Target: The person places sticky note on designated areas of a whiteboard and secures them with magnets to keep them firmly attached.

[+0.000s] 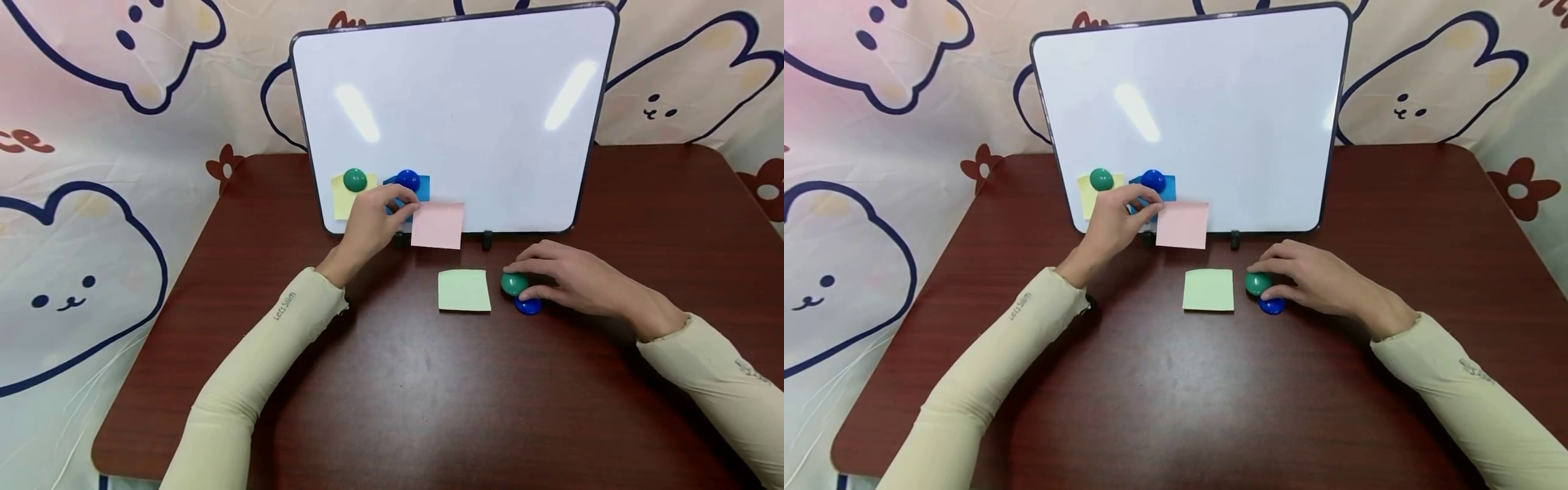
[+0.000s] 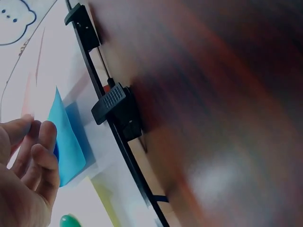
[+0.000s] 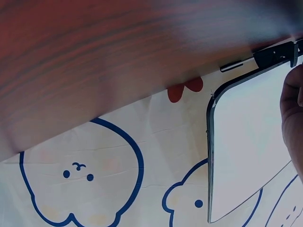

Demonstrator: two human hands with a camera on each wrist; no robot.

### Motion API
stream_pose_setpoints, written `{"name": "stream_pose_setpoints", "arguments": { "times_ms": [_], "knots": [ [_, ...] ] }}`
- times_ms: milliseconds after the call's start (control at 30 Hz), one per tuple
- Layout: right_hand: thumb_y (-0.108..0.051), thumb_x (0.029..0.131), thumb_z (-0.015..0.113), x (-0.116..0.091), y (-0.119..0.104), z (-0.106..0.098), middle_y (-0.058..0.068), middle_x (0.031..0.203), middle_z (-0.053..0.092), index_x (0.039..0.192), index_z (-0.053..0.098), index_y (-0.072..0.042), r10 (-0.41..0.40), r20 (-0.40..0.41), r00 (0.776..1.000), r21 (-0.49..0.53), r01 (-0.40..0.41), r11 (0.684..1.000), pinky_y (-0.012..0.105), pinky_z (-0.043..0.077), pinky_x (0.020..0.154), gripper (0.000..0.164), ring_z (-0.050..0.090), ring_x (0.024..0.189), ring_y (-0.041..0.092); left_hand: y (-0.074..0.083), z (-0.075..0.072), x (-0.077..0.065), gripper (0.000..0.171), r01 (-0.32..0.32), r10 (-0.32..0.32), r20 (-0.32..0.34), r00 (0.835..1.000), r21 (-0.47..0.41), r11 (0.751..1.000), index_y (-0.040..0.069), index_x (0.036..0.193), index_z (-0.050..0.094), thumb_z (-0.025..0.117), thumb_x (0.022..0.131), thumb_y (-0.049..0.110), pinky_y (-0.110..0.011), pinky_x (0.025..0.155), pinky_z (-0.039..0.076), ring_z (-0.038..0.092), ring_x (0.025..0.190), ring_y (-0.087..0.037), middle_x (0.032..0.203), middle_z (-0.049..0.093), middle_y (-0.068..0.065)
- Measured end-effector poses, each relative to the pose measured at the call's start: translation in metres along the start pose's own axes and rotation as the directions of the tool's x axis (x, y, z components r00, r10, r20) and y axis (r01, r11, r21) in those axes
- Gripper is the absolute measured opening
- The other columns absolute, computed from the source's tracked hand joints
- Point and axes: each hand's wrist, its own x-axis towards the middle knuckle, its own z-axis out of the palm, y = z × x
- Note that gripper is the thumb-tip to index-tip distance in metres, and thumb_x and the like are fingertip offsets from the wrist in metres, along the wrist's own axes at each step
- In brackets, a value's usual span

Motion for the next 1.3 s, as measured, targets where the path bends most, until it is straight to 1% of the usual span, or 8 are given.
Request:
{"name": "stream_pose_setpoints", "arguments": {
  "times_ms": [133, 333, 433, 567, 667, 900, 1100, 1300],
  "knots": [
    [-0.022, 0.078, 0.085, 0.0, 0.0, 0.0, -0.01, 0.114, 0.065, 0.123, 0.07, -0.022, 0.002, 0.001, 1.0, 0.003, -0.002, 1.0, 0.025, 0.052, 0.086, 0.048, 0.057, 0.104, 0.004, -0.002, 0.001, 0.003, 0.012, 0.04, -0.04, 0.001, 0.999, -0.031, 0.999, 0.008, 0.098, 0.074, 0.072, 0.091, 0.017, -0.03, 0.067, 0.057, 0.069, 0.078, -0.019, 0.098, 0.075, -0.008],
    [-0.021, 0.078, 0.085, -0.001, 0.0, 0.001, -0.01, 0.114, 0.065, 0.124, 0.069, -0.022, -0.003, -0.006, 1.0, 0.005, 0.003, 1.0, 0.022, 0.05, 0.087, 0.048, 0.057, 0.104, 0.004, -0.001, 0.005, 0.007, 0.011, 0.079, -0.079, -0.004, 0.997, -0.065, 0.995, 0.009, 0.098, 0.074, 0.072, 0.092, 0.018, -0.028, 0.06, 0.054, 0.065, 0.068, -0.017, 0.096, 0.075, -0.006],
    [-0.021, 0.078, 0.085, -0.002, 0.001, 0.002, -0.01, 0.114, 0.065, 0.124, 0.069, -0.022, -0.003, -0.006, 1.0, 0.004, 0.003, 1.0, 0.021, 0.049, 0.087, 0.048, 0.057, 0.104, 0.004, 0.001, 0.008, 0.009, 0.012, 0.078, -0.079, -0.026, 0.997, -0.055, 0.995, 0.009, 0.098, 0.075, 0.073, 0.092, 0.019, -0.027, 0.06, 0.054, 0.064, 0.066, -0.017, 0.095, 0.075, -0.006],
    [-0.022, 0.078, 0.085, -0.002, 0.001, 0.003, -0.01, 0.114, 0.065, 0.123, 0.07, -0.022, -0.005, -0.007, 1.0, 0.004, 0.005, 1.0, 0.02, 0.049, 0.088, 0.048, 0.057, 0.104, 0.004, 0.003, 0.01, 0.011, 0.013, 0.071, -0.072, -0.061, 0.996, -0.028, 0.997, 0.008, 0.097, 0.076, 0.073, 0.091, 0.019, -0.028, 0.062, 0.054, 0.064, 0.067, -0.017, 0.095, 0.077, -0.007],
    [-0.022, 0.078, 0.085, -0.001, 0.001, 0.003, -0.01, 0.115, 0.065, 0.123, 0.069, -0.022, -0.004, -0.008, 1.0, 0.007, 0.004, 1.0, 0.02, 0.049, 0.088, 0.048, 0.056, 0.105, 0.004, 0.004, 0.012, 0.013, 0.014, 0.075, -0.075, -0.074, 0.994, -0.014, 0.997, 0.008, 0.097, 0.077, 0.074, 0.091, 0.02, -0.028, 0.062, 0.052, 0.063, 0.068, -0.017, 0.094, 0.077, -0.007],
    [-0.022, 0.077, 0.086, 0.0, 0.001, 0.001, -0.01, 0.114, 0.065, 0.123, 0.07, -0.022, -0.012, -0.015, 1.0, 0.005, 0.012, 1.0, 0.016, 0.046, 0.089, 0.048, 0.056, 0.105, 0.004, 0.005, 0.013, 0.015, 0.015, 0.086, -0.085, -0.08, 0.993, 0.002, 0.996, 0.008, 0.097, 0.077, 0.073, 0.092, 0.021, -0.027, 0.061, 0.051, 0.064, 0.068, -0.016, 0.093, 0.077, -0.006],
    [-0.023, 0.078, 0.085, 0.0, 0.001, 0.002, -0.01, 0.115, 0.065, 0.123, 0.069, -0.022, -0.007, -0.009, 1.0, 0.002, 0.007, 1.0, 0.019, 0.048, 0.088, 0.048, 0.056, 0.106, 0.004, 0.004, 0.015, 0.016, 0.015, 0.086, -0.085, -0.082, 0.993, 0.001, 0.996, 0.008, 0.098, 0.077, 0.072, 0.092, 0.021, -0.027, 0.062, 0.053, 0.065, 0.069, -0.017, 0.095, 0.077, -0.007],
    [-0.023, 0.078, 0.085, -0.001, 0.002, 0.002, -0.01, 0.114, 0.065, 0.123, 0.07, -0.022, -0.01, -0.008, 1.0, 0.004, 0.01, 1.0, 0.019, 0.048, 0.088, 0.047, 0.056, 0.105, 0.004, 0.004, 0.018, 0.019, 0.015, 0.087, -0.086, -0.084, 0.993, 0.0, 0.996, 0.009, 0.098, 0.077, 0.072, 0.092, 0.021, -0.027, 0.065, 0.052, 0.065, 0.073, -0.016, 0.095, 0.077, -0.006]
  ]
}}
